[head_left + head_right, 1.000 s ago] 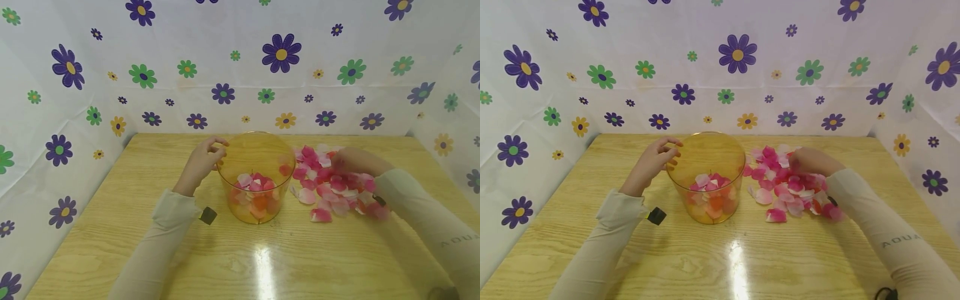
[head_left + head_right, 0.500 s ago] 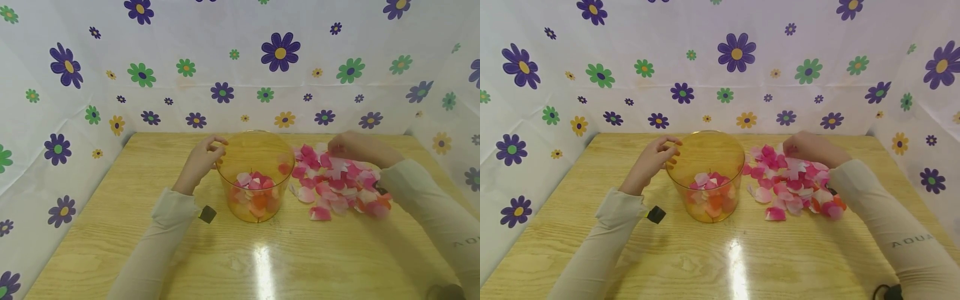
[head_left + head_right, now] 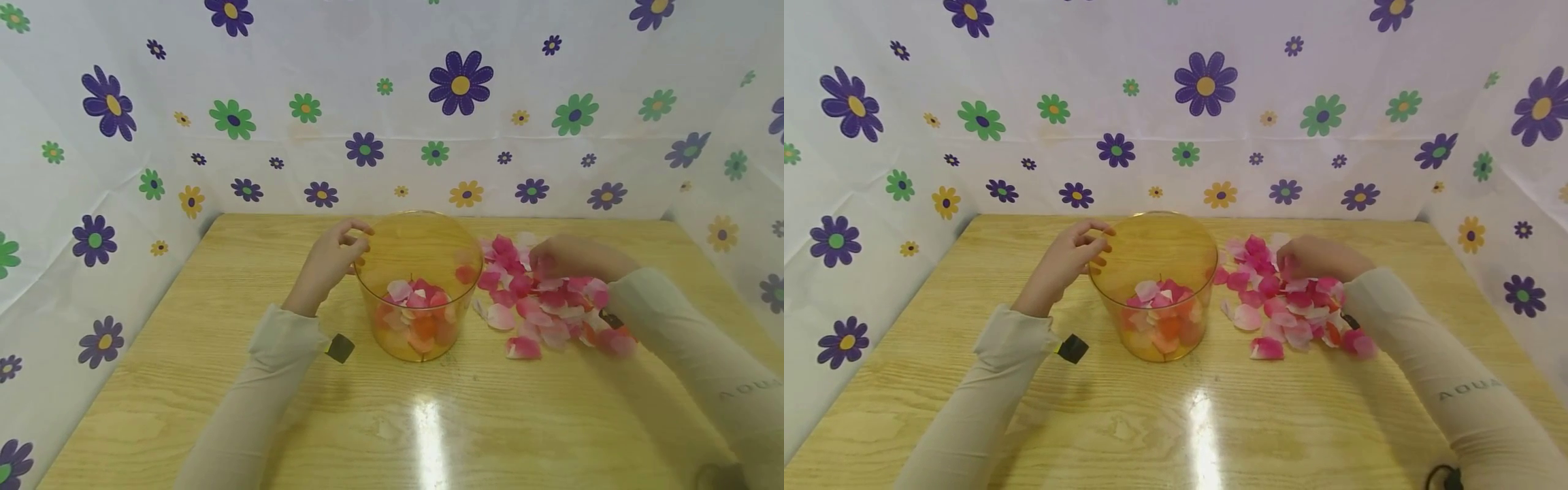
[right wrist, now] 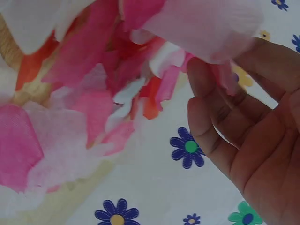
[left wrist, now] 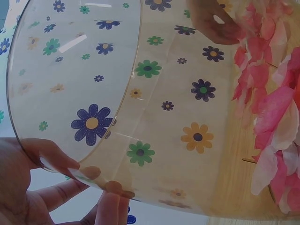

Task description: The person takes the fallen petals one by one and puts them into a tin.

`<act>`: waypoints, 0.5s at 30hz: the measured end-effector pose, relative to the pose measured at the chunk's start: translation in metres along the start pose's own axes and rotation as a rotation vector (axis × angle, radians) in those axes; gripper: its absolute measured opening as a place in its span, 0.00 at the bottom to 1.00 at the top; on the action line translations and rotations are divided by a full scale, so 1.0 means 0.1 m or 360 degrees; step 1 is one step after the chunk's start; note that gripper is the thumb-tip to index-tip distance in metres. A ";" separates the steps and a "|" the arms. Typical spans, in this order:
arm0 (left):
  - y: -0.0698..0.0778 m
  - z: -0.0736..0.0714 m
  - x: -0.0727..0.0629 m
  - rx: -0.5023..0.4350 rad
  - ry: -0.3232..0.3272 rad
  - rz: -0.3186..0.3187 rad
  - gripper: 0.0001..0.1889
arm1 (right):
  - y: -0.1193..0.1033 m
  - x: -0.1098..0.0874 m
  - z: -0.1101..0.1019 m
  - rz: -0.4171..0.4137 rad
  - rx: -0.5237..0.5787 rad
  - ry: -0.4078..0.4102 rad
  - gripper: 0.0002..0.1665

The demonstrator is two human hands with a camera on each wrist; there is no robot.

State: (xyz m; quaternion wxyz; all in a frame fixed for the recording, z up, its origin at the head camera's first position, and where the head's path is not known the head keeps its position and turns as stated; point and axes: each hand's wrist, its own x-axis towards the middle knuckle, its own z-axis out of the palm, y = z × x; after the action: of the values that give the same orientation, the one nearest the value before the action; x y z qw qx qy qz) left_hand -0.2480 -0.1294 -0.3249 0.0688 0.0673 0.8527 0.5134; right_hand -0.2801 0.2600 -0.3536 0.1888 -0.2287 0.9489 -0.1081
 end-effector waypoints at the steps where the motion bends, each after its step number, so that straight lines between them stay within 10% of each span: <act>1: 0.00 0.00 0.00 -0.0004 0.0000 0.0002 0.16 | 0.01 0.01 0.01 -0.0002 0.0004 -0.0002 0.11; 15: -0.01 0.01 0.00 0.0014 0.0000 -0.0003 0.15 | 0.01 0.00 0.07 0.0027 0.0082 -0.0165 0.24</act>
State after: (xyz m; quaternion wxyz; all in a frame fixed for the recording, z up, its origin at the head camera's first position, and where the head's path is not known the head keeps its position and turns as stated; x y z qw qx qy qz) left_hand -0.2477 -0.1292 -0.3259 0.0690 0.0668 0.8551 0.5094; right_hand -0.2776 0.2601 -0.3603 0.2444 -0.2210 0.9366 -0.1189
